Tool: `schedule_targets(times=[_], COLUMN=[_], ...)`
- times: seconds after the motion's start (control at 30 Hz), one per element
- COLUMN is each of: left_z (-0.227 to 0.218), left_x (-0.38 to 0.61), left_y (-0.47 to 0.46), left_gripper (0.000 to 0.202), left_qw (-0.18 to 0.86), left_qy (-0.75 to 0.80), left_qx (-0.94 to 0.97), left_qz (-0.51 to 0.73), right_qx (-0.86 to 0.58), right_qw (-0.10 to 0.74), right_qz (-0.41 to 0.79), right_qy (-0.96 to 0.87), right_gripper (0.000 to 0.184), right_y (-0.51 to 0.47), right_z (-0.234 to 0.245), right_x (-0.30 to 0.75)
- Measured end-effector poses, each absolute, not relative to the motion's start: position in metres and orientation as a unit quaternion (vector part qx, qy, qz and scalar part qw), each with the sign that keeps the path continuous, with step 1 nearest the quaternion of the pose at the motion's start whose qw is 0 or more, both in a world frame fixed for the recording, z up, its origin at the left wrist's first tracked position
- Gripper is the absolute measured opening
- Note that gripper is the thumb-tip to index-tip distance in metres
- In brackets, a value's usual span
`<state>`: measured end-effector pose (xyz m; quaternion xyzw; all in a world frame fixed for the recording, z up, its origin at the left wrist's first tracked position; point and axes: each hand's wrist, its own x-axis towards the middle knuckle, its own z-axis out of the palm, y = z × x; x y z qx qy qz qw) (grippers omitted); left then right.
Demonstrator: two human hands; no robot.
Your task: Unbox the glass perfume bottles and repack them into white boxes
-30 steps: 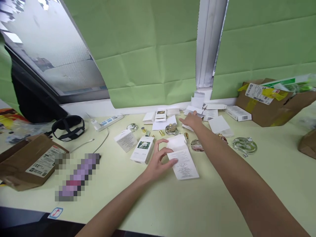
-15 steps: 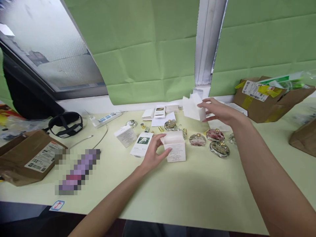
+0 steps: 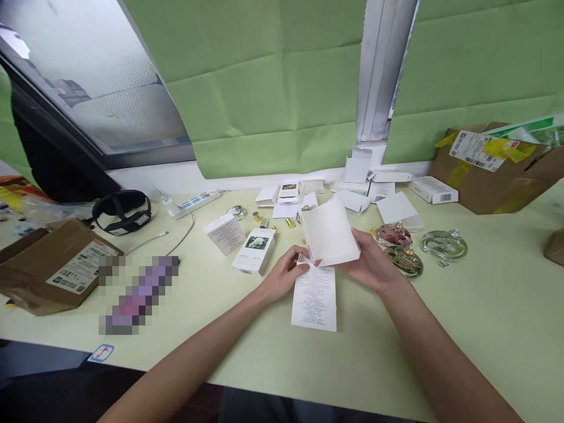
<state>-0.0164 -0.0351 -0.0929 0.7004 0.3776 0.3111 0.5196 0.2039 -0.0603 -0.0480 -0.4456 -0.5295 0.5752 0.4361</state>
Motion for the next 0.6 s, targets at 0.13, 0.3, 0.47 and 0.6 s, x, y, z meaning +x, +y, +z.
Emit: schedule_targets(times=[0.13,0.3,0.47,0.6], left_z=[-0.090,-0.080,-0.080,-0.085], left_x=[-0.019,-0.016,-0.012,-0.012], left_y=[-0.035,-0.042,-0.046,-0.043], left_gripper=[0.022,0.041,0.043,0.048], left_qw=[0.454,0.478,0.510,0.527], left_qy=[0.380,0.331,0.307,0.300], left_qx=[0.717,0.692,0.659,0.631], left_qz=[0.367,0.428,0.459,0.484], right_qx=[-0.426,-0.390,-0.372,-0.366], right_qw=[0.432,0.441,0.440,0.436], right_qz=[0.606,0.636,0.654,0.645], right_qy=[-0.515,-0.498,-0.490,-0.510], right_gripper=[0.069,0.069,0.063,0.055], right_y=[-0.059,-0.061,-0.066,-0.067], right_z=[-0.060,-0.063,-0.057,-0.053], right_x=[0.202,0.195,0.188,0.188])
